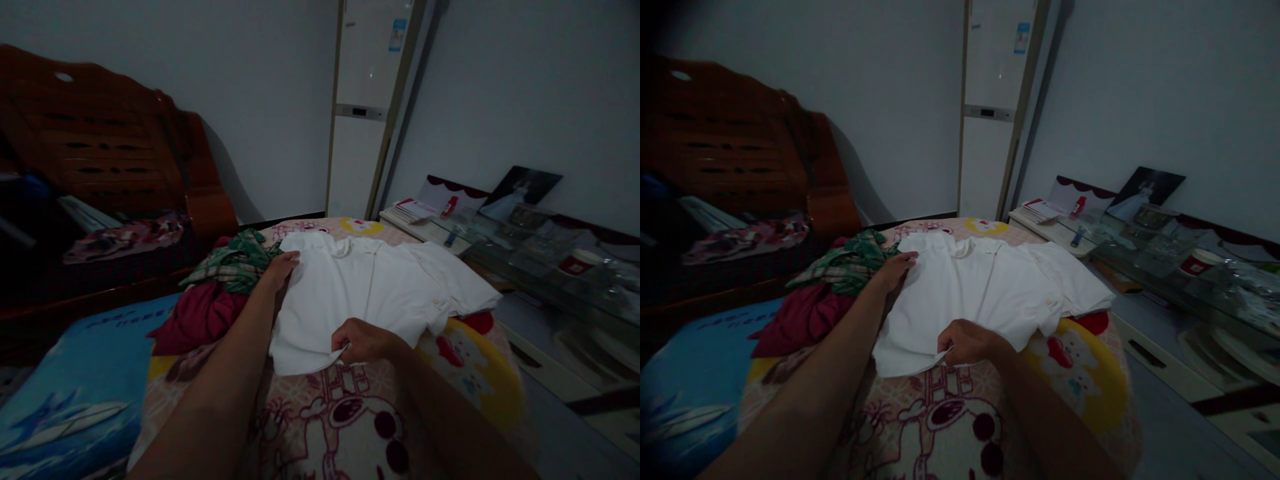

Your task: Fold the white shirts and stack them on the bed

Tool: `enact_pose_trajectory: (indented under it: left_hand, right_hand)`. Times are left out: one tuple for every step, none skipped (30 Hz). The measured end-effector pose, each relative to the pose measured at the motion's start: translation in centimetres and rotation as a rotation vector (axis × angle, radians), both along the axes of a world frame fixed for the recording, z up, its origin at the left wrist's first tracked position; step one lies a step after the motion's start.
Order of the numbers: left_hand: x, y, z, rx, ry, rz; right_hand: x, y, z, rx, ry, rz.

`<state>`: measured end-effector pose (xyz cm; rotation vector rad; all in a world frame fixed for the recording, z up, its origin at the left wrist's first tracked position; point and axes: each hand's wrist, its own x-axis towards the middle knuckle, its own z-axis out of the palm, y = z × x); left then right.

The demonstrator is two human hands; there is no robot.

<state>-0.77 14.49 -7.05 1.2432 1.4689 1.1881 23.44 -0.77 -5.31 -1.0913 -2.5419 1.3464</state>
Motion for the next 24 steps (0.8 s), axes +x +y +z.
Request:
enact_pose_trajectory:
  left_hand:
    - [0.0, 0.1, -0.1, -0.019, -0.108, -0.033]
    - [0.1, 0.2, -0.3, -0.025, -0.168, -0.056]
    - [0.2, 0.2, -0.4, -0.016, -0.150, -0.063]
    - [0.3, 0.3, -0.4, 0.000, -0.086, -0.053]
    - [0.3, 0.4, -0.4, 0.018, 0.000, -0.032]
    - [0.3, 0.4, -0.4, 0.030, 0.095, -0.005]
    - [0.1, 0.5, -0.2, 0.038, 0.181, 0.024]
    - [-0.1, 0.6, 0.0, 0.045, 0.253, 0.052]
    - [-0.5, 0.6, 0.3, 0.055, 0.310, 0.079]
    - [-0.9, 0.6, 0.6, 0.071, 0.349, 0.104]
    - [-1.3, 0.6, 0.8, 0.090, 0.403, 0.122]
    - [-1.7, 0.5, 1.0, 0.102, 0.481, 0.126]
    - [-2.0, 0.3, 1.1, 0.103, 0.576, 0.114]
    - [-2.2, 0.2, 1.2, 0.097, 0.676, 0.095]
    - [-2.3, 0.0, 1.2, 0.085, 0.766, 0.071]
    - [-2.3, -0.1, 1.1, 0.073, 0.840, 0.048]
    - [-2.2, -0.3, 0.9, 0.066, 0.887, 0.032]
    - [-2.1, -0.3, 0.8, 0.064, 0.901, 0.025]
    - [-2.1, -0.3, 0.7, 0.065, 0.904, 0.021]
    - [-2.0, -0.3, 0.6, 0.065, 0.913, 0.015]
    - [-2.0, -0.3, 0.5, 0.066, 0.919, 0.007]
    - [-2.1, -0.2, 0.5, 0.068, 0.922, 0.000]
    - [-2.1, -0.1, 0.4, 0.074, 0.921, -0.006]
    - [-2.2, 0.0, 0.4, 0.081, 0.920, -0.012]
  right_hand:
    - [0.0, 0.0, 0.0, 0.002, 0.003, 0.006]
    - [0.0, 0.0, 0.0, 0.006, 0.008, 0.010]
    - [0.0, 0.0, 0.1, 0.010, 0.013, 0.016]
    - [0.0, 0.0, 0.1, 0.010, 0.015, 0.022]
    - [0.0, -0.1, 0.3, 0.006, 0.016, 0.023]
    - [0.1, -0.2, 0.5, -0.003, 0.021, 0.026]
    - [0.2, -0.3, 0.7, -0.017, 0.030, 0.030]
    - [0.3, -0.4, 1.0, -0.032, 0.042, 0.036]
    - [0.3, -0.5, 1.4, -0.044, 0.058, 0.042]
    - [0.4, -0.5, 1.7, -0.052, 0.075, 0.048]
    - [0.4, -0.6, 2.0, -0.051, 0.089, 0.053]
    - [0.4, -0.7, 2.2, -0.040, 0.093, 0.060]
    - [0.3, -0.8, 2.3, -0.011, 0.083, 0.067]
    - [0.2, -0.9, 2.3, 0.033, 0.056, 0.081]
    - [0.1, -1.0, 2.2, 0.097, 0.012, 0.093]
    - [-0.1, -1.2, 2.0, 0.178, -0.045, 0.105]
    - [-0.3, -1.5, 1.8, 0.266, -0.110, 0.114]
    - [-0.6, -1.8, 1.7, 0.353, -0.172, 0.121]
    - [-0.9, -2.3, 1.6, 0.434, -0.224, 0.124]
    - [-1.2, -2.8, 1.5, 0.505, -0.262, 0.126]
    - [-1.5, -3.4, 1.5, 0.567, -0.284, 0.128]
    - [-2.0, -4.0, 1.5, 0.623, -0.293, 0.133]
    - [-2.5, -4.5, 1.5, 0.678, -0.293, 0.135]
    - [-3.2, -5.1, 1.5, 0.733, -0.289, 0.135]
